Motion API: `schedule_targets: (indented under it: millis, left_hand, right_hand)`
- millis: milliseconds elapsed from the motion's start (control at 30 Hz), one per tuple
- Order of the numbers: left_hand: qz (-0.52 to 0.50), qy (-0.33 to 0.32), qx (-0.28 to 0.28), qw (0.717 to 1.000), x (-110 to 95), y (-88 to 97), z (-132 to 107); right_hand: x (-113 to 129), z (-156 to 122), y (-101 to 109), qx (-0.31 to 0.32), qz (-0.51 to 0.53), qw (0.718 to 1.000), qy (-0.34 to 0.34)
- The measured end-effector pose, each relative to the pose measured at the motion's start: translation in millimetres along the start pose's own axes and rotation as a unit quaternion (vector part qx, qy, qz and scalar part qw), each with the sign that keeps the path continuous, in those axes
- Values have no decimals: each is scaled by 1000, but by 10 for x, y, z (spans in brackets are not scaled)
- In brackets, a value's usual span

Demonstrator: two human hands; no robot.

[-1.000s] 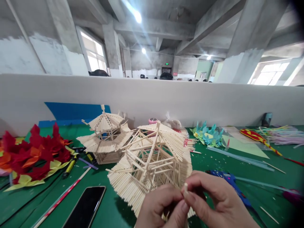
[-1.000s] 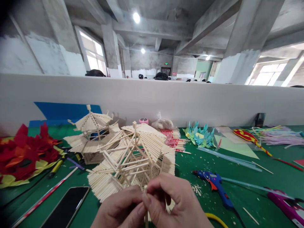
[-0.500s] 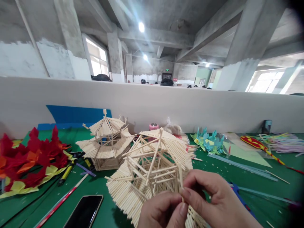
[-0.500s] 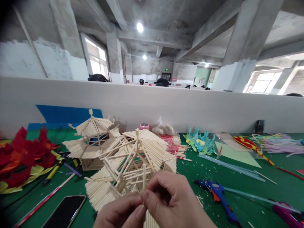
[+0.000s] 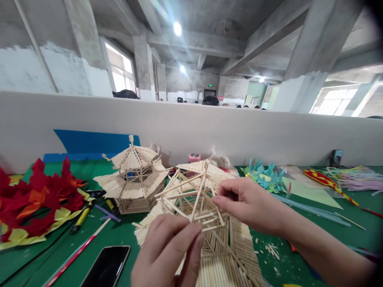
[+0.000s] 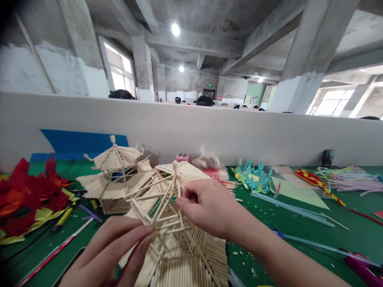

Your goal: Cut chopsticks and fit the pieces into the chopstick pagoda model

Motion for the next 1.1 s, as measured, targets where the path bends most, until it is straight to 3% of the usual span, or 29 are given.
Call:
schedule_targets:
  millis: [267,1100]
  left_hand:
    - [2,13,-9,1000,148,-88,-7]
    - [-15,8,3,1000,154,-161,-41]
  right_hand:
    - [-12,57,-16,5,-4,1000,-1]
    - [14,81,-20,0,-26,1000,7]
Point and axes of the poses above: each hand's wrist, its own z-axis towards the middle knuckle, its own y-axis out of the back of the hand, x = y × z, the point moved 4 cm from there along z, towards the middle knuckle, and after that the axes turned 10 degrees about -x, right-handed, at the moved point
